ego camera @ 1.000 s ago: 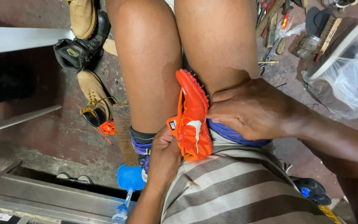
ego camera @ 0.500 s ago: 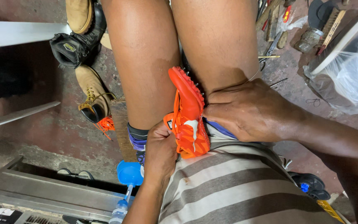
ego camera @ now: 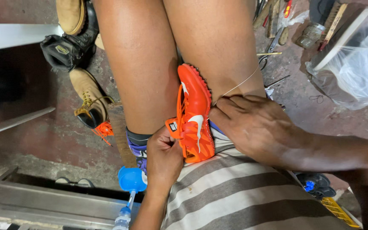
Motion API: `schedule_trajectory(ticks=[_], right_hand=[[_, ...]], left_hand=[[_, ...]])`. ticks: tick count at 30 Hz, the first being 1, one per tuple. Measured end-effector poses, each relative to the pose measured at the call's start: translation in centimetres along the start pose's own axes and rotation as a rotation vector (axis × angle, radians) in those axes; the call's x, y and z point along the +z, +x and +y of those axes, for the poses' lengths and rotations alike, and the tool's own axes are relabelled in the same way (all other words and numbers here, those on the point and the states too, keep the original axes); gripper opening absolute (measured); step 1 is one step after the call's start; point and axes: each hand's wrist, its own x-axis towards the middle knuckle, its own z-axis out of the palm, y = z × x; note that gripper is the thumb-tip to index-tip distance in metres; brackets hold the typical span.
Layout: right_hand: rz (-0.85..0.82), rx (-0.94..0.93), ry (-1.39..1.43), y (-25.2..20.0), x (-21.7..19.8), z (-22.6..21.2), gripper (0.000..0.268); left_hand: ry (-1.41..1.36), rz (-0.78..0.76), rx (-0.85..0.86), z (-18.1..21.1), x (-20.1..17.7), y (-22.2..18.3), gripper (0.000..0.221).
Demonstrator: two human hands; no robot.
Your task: The person stitches the upper part of an orange athletic shoe to its sole by hand using a needle and thread.
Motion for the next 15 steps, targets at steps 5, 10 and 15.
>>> schedule_trajectory(ticks=[5, 10, 15], right_hand=[[-0.002, 0.117, 0.017, 1.2, 0.6, -0.3, 0.021], [0.07, 0.088, -0.077, 1.2, 0.5, 0.8, 0.036], [0.044, 0.025, -0.246, 1.6, -0.2, 2.1, 0.053]], left_hand=[[-0.013, 0.022, -0.019, -0.2, -0.1, 0.4, 0.012], [-0.052, -0.001, -0.008, -0.5, -0.3, 0.6, 0.013], [-0.063, 0.003, -0.018, -0.7, -0.2, 1.0, 0.014]])
